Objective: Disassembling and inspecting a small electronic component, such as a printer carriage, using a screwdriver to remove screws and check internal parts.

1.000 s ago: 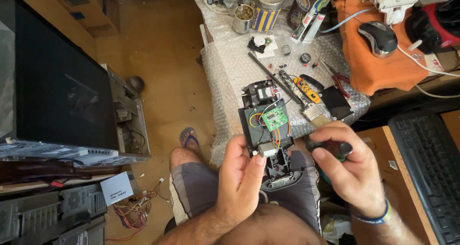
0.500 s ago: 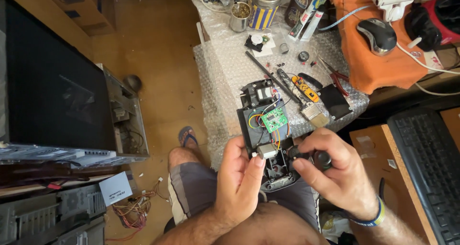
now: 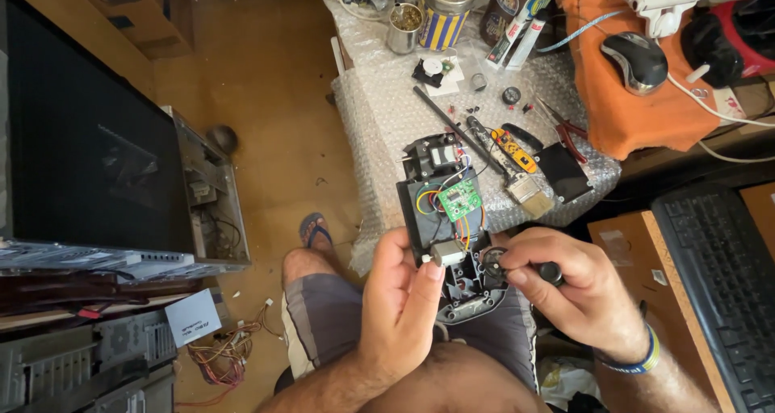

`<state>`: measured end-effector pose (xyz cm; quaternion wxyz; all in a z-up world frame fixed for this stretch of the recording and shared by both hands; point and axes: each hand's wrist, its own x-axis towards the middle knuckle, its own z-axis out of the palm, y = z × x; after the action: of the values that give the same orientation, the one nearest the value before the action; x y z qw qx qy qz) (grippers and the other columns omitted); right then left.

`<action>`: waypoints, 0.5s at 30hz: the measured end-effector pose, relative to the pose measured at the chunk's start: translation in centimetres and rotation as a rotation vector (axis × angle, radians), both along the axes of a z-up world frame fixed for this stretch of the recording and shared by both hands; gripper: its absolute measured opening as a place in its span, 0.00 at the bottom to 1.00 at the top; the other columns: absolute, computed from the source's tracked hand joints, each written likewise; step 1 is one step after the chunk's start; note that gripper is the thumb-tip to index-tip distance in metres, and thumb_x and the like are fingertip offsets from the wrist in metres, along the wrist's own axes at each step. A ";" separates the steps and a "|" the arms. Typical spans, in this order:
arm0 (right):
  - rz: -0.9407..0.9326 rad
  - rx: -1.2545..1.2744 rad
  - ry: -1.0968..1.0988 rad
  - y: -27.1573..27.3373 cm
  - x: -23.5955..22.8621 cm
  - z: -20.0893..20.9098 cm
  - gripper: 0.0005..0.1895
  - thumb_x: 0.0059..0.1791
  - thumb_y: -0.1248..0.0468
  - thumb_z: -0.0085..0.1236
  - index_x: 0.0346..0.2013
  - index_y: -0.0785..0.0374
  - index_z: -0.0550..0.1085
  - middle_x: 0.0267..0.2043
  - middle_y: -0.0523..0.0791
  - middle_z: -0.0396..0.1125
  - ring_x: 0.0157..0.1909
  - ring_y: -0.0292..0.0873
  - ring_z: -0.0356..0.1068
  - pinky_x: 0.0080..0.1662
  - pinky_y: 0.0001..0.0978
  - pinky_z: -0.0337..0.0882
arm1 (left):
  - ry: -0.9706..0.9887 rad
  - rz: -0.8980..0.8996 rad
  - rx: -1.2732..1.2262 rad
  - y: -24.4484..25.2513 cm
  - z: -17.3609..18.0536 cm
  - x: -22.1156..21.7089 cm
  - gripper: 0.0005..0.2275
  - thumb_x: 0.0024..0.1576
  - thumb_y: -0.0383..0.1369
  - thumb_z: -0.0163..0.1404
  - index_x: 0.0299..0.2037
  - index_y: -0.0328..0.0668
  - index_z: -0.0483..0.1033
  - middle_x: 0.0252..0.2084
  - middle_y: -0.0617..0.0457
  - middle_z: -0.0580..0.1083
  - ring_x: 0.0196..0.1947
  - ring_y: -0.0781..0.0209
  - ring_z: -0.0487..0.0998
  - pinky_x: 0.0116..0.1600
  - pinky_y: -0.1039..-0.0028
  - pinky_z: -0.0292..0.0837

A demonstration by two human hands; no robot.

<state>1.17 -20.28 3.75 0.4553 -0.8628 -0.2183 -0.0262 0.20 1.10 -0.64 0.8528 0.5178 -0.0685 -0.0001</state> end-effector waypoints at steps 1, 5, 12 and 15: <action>0.001 0.001 0.000 0.0 0.0 0.1 0.07 0.51 0.64 0.56 0.43 0.60 0.76 0.45 0.49 0.77 0.53 0.44 0.80 0.56 0.32 0.75 | 0.000 0.001 0.001 -0.1 0.0 0.0 0.13 0.66 0.33 0.44 0.56 0.31 0.64 0.41 0.48 0.74 0.33 0.70 0.68 0.41 0.77 0.66; -0.029 -0.072 -0.088 0.4 -0.3 0.6 0.06 0.50 0.64 0.58 0.40 0.60 0.76 0.42 0.47 0.76 0.44 0.43 0.79 0.50 0.31 0.76 | -0.010 0.007 0.004 -0.4 -0.1 -0.1 0.13 0.65 0.31 0.44 0.56 0.31 0.64 0.47 0.43 0.76 0.43 0.64 0.76 0.48 0.75 0.71; 0.019 -0.105 -0.121 0.5 -0.6 1.6 0.05 0.49 0.65 0.58 0.39 0.60 0.76 0.36 0.45 0.75 0.37 0.41 0.77 0.43 0.29 0.75 | -0.030 0.007 0.024 -0.5 -0.2 -0.2 0.13 0.65 0.31 0.45 0.56 0.30 0.64 0.47 0.44 0.76 0.45 0.63 0.76 0.50 0.75 0.72; 0.025 -0.125 -0.123 0.2 -0.6 1.5 0.06 0.49 0.64 0.59 0.40 0.59 0.77 0.36 0.42 0.76 0.38 0.41 0.77 0.44 0.29 0.76 | -0.024 -0.001 0.015 -0.4 0.2 -0.2 0.13 0.65 0.30 0.44 0.57 0.30 0.64 0.48 0.43 0.77 0.46 0.62 0.77 0.52 0.74 0.72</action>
<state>0.57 -20.08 5.25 0.3865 -0.8836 -0.2576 -0.0597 0.03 0.74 -0.44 0.8479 0.5242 -0.0792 0.0051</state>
